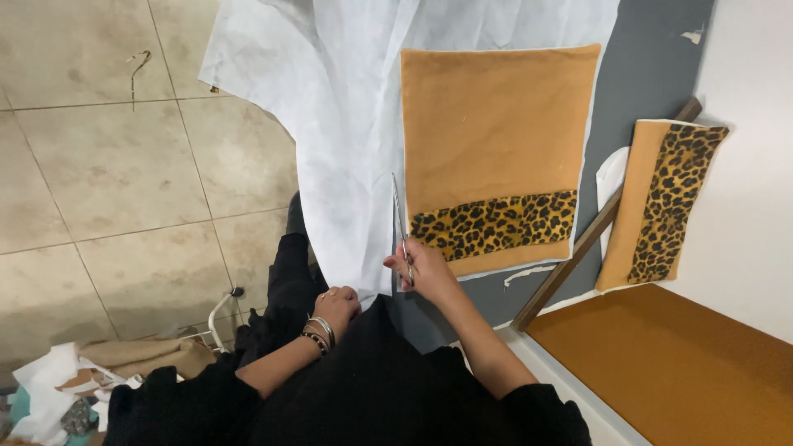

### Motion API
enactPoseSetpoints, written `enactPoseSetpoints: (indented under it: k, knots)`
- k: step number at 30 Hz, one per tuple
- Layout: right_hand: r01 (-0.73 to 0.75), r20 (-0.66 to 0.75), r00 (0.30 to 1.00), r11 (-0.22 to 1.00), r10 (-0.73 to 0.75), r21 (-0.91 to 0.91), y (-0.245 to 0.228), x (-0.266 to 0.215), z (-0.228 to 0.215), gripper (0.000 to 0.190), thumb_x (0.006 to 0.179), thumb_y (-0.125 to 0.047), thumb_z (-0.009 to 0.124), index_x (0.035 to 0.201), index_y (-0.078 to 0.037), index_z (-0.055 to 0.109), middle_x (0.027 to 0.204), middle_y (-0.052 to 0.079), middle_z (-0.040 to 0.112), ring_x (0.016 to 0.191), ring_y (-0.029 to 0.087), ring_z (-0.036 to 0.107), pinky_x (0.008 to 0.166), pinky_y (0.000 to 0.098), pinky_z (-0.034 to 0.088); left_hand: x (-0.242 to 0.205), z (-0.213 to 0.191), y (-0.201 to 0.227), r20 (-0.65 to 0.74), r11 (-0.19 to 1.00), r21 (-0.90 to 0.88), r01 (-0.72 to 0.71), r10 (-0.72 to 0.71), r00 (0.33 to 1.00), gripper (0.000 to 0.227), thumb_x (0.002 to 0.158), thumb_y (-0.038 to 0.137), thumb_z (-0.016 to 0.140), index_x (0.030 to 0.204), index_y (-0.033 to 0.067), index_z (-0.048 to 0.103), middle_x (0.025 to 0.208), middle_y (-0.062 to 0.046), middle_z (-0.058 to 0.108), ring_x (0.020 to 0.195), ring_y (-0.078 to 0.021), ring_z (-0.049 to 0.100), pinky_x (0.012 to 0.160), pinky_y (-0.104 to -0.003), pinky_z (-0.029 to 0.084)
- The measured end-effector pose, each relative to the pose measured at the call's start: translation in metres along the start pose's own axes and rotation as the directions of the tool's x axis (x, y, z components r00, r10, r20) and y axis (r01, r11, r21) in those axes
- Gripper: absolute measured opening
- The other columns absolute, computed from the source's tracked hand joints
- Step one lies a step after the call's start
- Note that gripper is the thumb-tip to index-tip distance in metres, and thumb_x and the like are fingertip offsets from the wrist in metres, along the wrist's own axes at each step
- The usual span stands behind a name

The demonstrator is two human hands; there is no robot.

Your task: Cutting a large piece of white fabric with scissors and then folding it on a work surface.

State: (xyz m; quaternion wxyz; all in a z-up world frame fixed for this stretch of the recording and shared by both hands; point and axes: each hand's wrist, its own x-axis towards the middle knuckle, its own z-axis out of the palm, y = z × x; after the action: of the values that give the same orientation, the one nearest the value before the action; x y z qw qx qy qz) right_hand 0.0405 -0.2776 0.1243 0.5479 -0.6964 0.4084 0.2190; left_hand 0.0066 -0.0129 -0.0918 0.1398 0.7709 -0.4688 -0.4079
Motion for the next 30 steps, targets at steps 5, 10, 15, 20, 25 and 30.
enactPoseSetpoints:
  k: [5,10,15,20,25,30]
  knots:
    - [0.038,-0.022,0.999,0.999,-0.038,0.028,-0.004,0.019,-0.006,0.040,0.091,-0.043,0.078,0.081,-0.009,0.059,0.047,0.005,0.060,0.045,0.016,0.065,0.047,0.0254,0.052,0.011,0.024,-0.009,0.024,1.000,-0.003,-0.009,0.009,1.000,0.009,0.089,0.035,0.062,0.084,0.0382,0.069,0.109,0.013,0.057,0.113,-0.0178,0.057,0.089,-0.034,0.047]
    - [-0.004,-0.047,0.999,1.000,0.003,-0.029,-0.044,0.006,-0.007,0.044,0.089,-0.049,0.077,0.081,-0.009,0.060,0.045,0.006,0.059,0.044,0.017,0.066,0.049,0.0258,0.052,0.015,0.040,-0.012,-0.042,0.992,0.120,-0.036,0.041,0.998,0.014,0.093,0.035,0.057,0.086,0.0399,0.068,0.108,0.013,0.055,0.106,-0.0155,0.055,0.083,-0.033,0.046]
    - [0.025,-0.032,0.999,0.999,-0.026,-0.022,-0.022,0.027,-0.007,0.043,0.091,-0.048,0.075,0.082,-0.010,0.060,0.047,0.006,0.061,0.046,0.018,0.067,0.051,0.0269,0.053,0.026,0.066,-0.028,-0.036,0.993,0.108,-0.057,0.061,0.997,0.013,0.092,0.038,0.057,0.087,0.0372,0.069,0.106,0.012,0.056,0.105,-0.0165,0.056,0.082,-0.034,0.048]
    - [0.029,-0.022,0.999,0.995,-0.031,-0.099,-0.036,0.040,-0.017,0.045,0.091,-0.053,0.072,0.083,-0.011,0.060,0.049,0.006,0.063,0.051,0.022,0.069,0.055,0.0302,0.053,0.029,0.063,-0.028,-0.050,0.994,0.083,-0.073,0.077,0.996,0.016,0.091,0.044,0.056,0.086,0.0394,0.070,0.106,0.013,0.056,0.104,-0.0159,0.057,0.079,-0.035,0.049]
    - [-0.009,-0.074,0.997,0.998,0.004,-0.065,-0.064,0.034,-0.013,0.044,0.091,-0.050,0.075,0.079,-0.011,0.059,0.048,0.006,0.062,0.047,0.017,0.067,0.053,0.0263,0.053,0.035,0.078,-0.035,-0.029,0.994,0.076,-0.079,0.081,0.996,0.019,0.092,0.041,0.054,0.087,0.0342,0.072,0.106,0.013,0.058,0.102,-0.0192,0.059,0.076,-0.038,0.050]
    - [0.016,-0.067,0.998,0.997,-0.021,-0.080,-0.068,0.047,-0.023,0.045,0.092,-0.051,0.073,0.082,-0.010,0.059,0.049,0.007,0.061,0.049,0.020,0.067,0.054,0.0287,0.053,0.036,0.073,-0.035,-0.043,0.993,0.083,-0.082,0.086,0.995,0.020,0.091,0.044,0.055,0.085,0.0330,0.071,0.103,0.012,0.059,0.100,-0.0189,0.060,0.074,-0.037,0.050]
